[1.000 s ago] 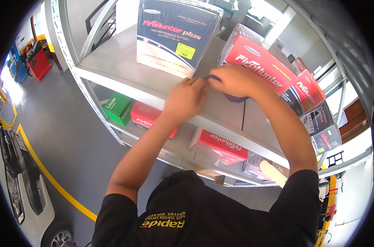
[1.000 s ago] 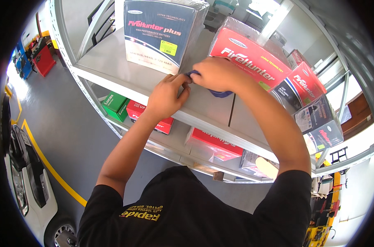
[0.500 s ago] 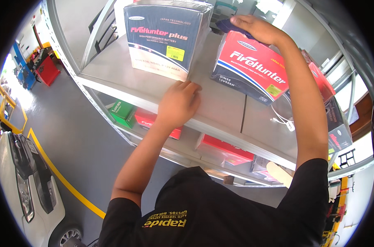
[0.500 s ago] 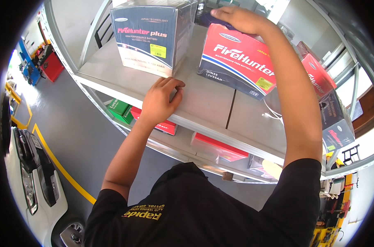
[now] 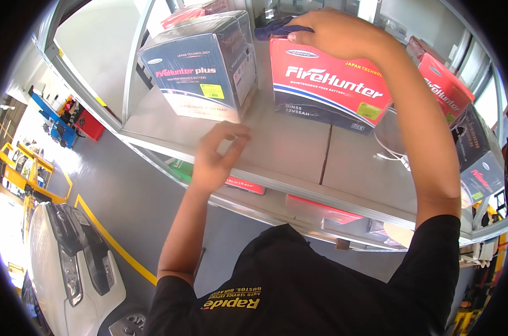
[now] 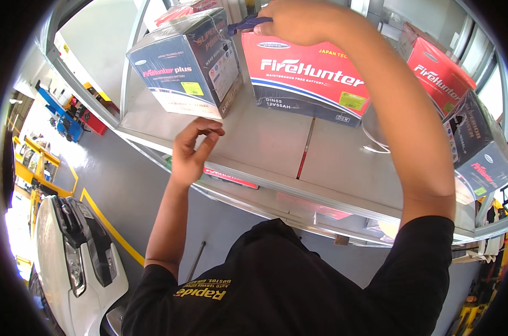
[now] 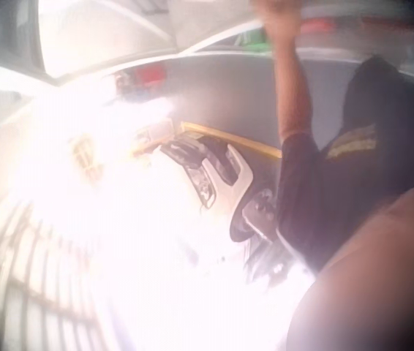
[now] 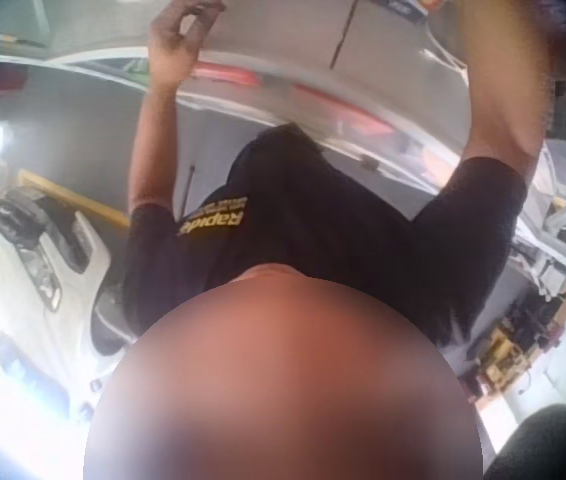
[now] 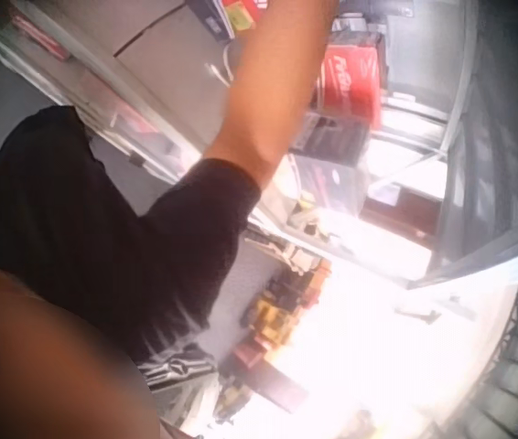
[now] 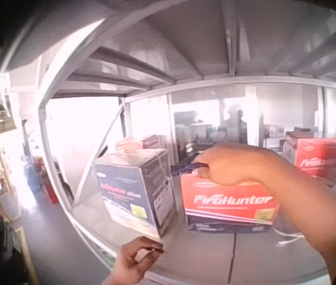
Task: The person wipes a red jack stand with a cloth, then walks to clean a white oil drain tank, and finally wipes a metal shelf with boxes of car batteries.
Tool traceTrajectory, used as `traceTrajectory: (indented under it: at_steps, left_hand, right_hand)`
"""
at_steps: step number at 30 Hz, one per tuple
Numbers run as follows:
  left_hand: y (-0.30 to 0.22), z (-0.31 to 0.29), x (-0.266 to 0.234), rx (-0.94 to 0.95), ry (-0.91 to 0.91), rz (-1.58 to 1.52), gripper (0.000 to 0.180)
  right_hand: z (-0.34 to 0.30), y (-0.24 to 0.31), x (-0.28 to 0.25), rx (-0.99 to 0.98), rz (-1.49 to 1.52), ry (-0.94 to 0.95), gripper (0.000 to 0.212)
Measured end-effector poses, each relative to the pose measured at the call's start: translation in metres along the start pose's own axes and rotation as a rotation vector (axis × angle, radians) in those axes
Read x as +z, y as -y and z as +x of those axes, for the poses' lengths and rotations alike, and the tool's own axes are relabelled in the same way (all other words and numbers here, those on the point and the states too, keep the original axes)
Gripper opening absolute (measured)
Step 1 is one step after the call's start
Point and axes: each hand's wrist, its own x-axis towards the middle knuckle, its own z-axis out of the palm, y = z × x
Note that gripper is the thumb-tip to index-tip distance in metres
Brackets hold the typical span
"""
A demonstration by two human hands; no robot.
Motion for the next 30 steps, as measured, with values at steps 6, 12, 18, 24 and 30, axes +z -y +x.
traceTrajectory:
  at_steps: [6,12,18,24,30]
  left_hand:
    - [-0.015,-0.001,-0.048,-0.004,-0.138,-0.101,0.016]
    - [-0.008,0.037,-0.118,0.04,-0.357,0.085,0.016]
    - [0.02,0.08,-0.171,0.112,-0.467,0.084,0.019]
    - [0.068,0.075,-0.231,0.161,-0.242,-0.062,0.02]
    - [0.099,0.07,-0.268,0.108,0.104,-0.162,0.022]
  right_hand:
    - [-0.08,0.035,0.01,-0.123,-0.225,-0.486,0.037]
    - [-0.077,0.062,0.006,-0.008,0.383,-0.655,0.035]
    - [-0.009,0.106,0.062,-0.04,0.487,-0.817,0.038]
    - [0.05,0.16,0.137,0.048,0.418,-1.054,0.055]
    - [0.058,0.178,0.204,0.277,0.575,-0.994,0.066]
